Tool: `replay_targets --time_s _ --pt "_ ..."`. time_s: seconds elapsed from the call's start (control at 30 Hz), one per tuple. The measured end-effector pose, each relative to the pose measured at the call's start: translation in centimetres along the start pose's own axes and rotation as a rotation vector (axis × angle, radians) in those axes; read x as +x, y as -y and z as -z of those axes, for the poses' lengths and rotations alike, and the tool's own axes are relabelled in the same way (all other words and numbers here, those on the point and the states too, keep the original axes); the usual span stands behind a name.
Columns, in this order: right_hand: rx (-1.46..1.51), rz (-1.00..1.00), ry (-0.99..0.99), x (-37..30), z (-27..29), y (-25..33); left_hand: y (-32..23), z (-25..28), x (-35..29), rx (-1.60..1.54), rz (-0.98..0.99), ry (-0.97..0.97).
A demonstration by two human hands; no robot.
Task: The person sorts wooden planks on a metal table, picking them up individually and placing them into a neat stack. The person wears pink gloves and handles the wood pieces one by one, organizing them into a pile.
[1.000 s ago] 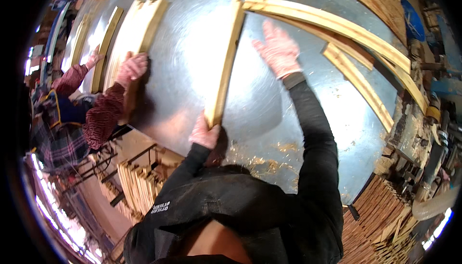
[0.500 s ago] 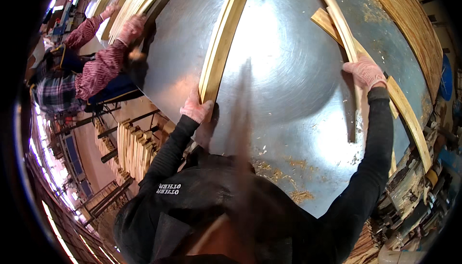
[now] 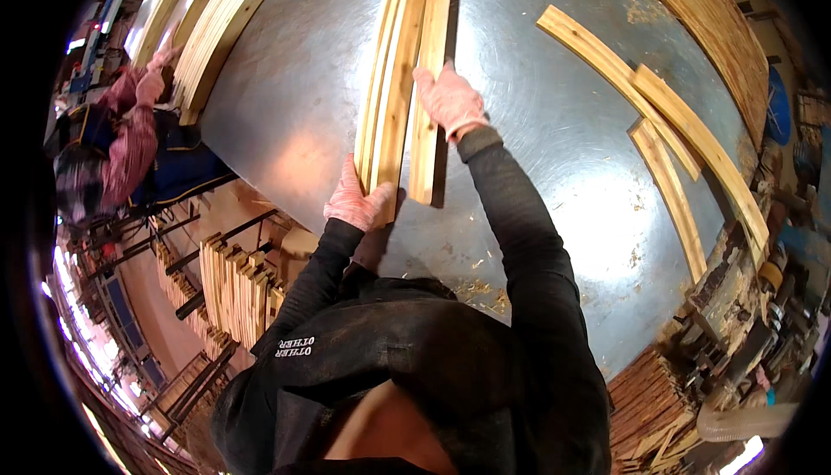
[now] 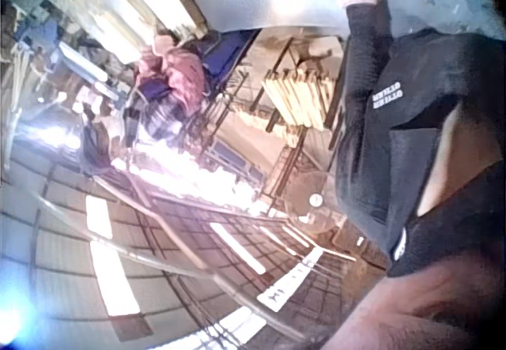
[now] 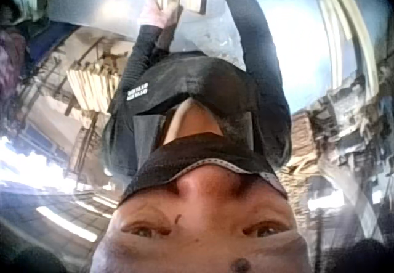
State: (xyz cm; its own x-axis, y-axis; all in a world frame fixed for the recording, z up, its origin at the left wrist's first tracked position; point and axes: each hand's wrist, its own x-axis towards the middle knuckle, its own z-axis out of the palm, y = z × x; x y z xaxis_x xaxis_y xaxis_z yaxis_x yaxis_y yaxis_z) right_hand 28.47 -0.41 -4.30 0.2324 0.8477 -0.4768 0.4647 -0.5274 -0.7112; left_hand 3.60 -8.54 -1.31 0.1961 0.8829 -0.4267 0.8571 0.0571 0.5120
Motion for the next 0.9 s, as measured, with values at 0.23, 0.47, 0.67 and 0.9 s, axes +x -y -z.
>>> replay_targets --time_s 0.23,0.47,0.67,0.9 --pt "-0.506 0.353 0.041 -5.0 4.0 -4.8 -1.1 -1.2 1.2 -0.200 -0.006 0.004" --pt "-1.220 -0.125 -0.522 -5.0 32.6 -20.6 6.3 2.5 3.9 -0.442 0.186 -0.040" --pt "-0.799 -0.232 -0.133 1.4 29.2 -16.7 -2.6 5.8 3.0 0.759 0.561 0.029" --pt "0.108 0.096 0.016 -5.7 12.5 -10.5 -10.6 -5.8 -0.4 -0.647 -0.317 0.391"
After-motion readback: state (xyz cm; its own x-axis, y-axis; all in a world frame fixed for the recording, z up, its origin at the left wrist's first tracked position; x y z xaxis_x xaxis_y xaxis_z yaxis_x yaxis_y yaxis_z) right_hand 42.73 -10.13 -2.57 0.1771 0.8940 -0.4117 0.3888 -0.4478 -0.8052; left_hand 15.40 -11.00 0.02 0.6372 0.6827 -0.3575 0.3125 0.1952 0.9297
